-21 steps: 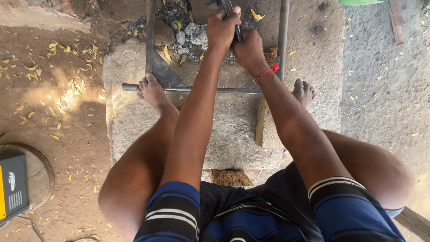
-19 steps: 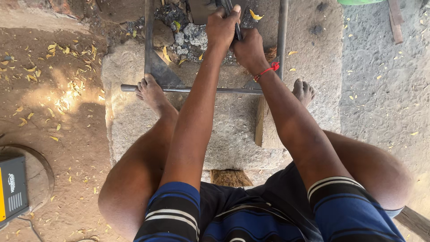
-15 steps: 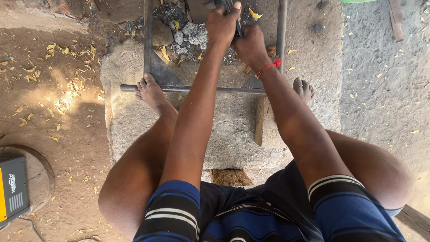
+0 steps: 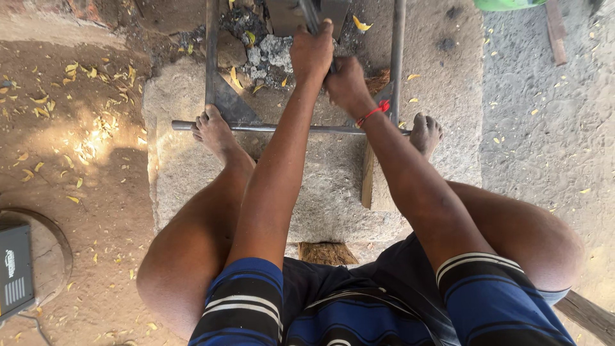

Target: The person sits barefoot on the ground and repeatedly hammers a metal rod placed on an anvil. The person uses a hammer in the right hand to strike the rod while holding it with the left hand.

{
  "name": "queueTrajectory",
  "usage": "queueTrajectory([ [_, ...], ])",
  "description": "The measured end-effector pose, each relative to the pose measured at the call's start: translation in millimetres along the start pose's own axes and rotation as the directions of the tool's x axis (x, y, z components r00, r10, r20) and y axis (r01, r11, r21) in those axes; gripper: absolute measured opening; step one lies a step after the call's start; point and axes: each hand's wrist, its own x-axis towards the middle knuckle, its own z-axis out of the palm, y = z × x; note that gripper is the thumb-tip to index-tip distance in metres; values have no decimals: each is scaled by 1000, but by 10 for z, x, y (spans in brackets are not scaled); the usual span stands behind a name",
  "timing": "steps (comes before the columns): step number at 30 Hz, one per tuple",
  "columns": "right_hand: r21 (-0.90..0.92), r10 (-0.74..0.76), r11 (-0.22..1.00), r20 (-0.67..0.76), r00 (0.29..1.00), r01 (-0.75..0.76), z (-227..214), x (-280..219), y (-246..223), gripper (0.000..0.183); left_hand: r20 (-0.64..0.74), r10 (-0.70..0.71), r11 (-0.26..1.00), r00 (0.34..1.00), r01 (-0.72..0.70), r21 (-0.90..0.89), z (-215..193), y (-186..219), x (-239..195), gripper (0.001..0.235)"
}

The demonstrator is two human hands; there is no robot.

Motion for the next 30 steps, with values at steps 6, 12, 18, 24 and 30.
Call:
queueTrajectory([
  [6,204,92,974,40,995,-98,201,-188,-15,13,-50,70,994,996,-66,83,-96,118,-12,75],
  [12,80,-26,996,18,999,24,210,-282,-56,12,128,-182,982,975,188,-28,-140,150,-88,52],
  [18,74,59,995,33,998,-61,349,-317,24,22,-70,91,965,993,-71,253,-21,-169,124,36],
  [24,-37,-128,991,-49,991,126,520,-391,88,24,1,-48,978,999,47,201,-121,-299,112,40],
  [30,-59,-110,993,-68,992,106,738,-495,70,25,-17,-60,976,998,62,208,-323,-333,11,39],
])
